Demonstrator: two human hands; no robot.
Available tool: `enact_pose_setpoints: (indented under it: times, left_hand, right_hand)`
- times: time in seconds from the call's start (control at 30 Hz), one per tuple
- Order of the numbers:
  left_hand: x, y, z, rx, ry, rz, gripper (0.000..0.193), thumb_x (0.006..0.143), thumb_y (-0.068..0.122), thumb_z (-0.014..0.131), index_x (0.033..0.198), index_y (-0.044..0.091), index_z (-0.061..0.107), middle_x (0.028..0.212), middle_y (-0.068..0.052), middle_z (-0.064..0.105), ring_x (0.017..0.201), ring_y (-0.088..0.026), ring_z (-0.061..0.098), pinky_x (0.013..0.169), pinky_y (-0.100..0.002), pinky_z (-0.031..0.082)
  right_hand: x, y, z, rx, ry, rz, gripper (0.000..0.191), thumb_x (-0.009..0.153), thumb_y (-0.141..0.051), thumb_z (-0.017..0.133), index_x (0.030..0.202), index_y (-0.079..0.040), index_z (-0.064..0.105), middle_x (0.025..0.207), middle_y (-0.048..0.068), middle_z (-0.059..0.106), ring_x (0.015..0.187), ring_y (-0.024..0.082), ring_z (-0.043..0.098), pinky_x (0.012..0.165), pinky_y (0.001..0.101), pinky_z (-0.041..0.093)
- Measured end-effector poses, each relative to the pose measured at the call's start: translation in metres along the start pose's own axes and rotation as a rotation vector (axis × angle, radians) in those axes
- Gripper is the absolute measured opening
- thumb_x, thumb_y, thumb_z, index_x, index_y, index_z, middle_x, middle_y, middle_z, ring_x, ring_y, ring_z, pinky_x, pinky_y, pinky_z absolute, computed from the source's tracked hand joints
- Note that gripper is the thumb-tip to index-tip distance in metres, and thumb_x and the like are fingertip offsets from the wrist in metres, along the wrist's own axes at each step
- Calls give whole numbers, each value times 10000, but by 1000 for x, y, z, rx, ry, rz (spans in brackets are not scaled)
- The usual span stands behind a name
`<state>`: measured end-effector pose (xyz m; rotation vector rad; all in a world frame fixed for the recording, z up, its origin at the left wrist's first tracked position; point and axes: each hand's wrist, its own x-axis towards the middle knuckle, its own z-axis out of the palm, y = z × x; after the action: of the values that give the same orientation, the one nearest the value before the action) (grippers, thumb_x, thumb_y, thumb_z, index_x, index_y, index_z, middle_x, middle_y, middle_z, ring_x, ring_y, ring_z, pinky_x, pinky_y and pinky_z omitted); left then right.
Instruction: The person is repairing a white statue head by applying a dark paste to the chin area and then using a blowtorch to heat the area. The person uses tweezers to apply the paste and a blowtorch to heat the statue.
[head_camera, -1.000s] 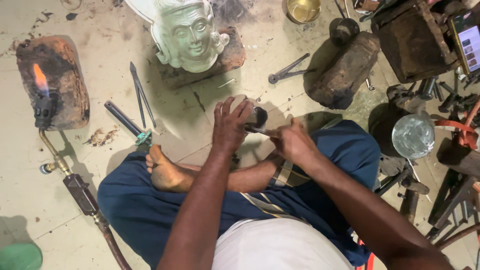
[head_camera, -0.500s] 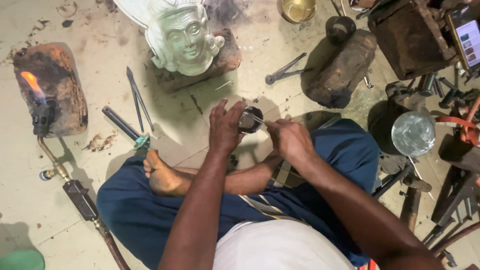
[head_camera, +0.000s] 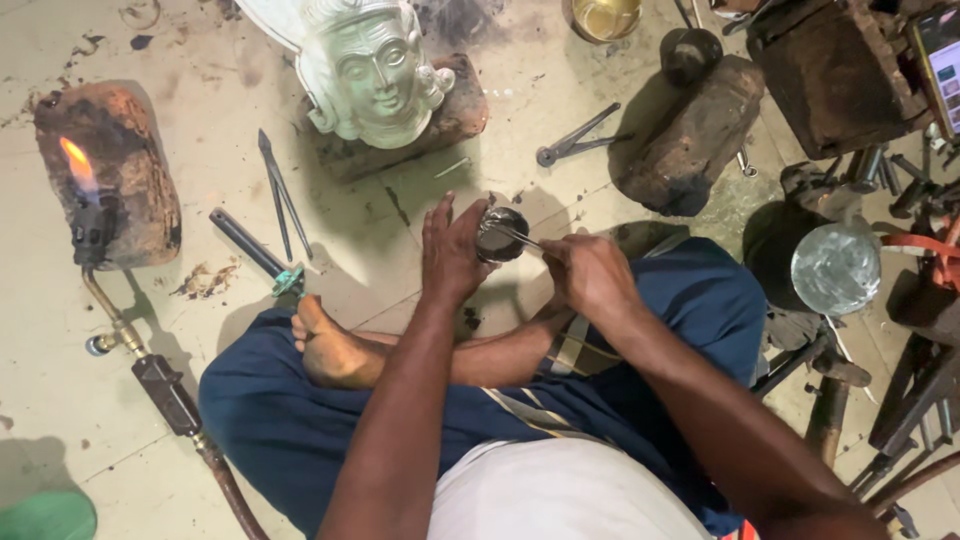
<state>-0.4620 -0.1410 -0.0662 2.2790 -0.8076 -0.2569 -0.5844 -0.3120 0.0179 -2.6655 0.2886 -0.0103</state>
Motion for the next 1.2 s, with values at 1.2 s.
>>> enact_pose_setpoints:
  times: [1.2]
  left_hand:
    - [-2, -3, 4, 64, 37, 47, 1029, 567, 263, 986, 1425, 162, 428, 1307, -73, 675, 1460, -380, 356, 1173, -625, 257]
  right_hand:
    - [-9, -20, 11, 31, -76, 32, 287, 832, -73, 701, 1106, -83, 786, 845, 154, 739, 694, 330, 712, 679, 442, 577]
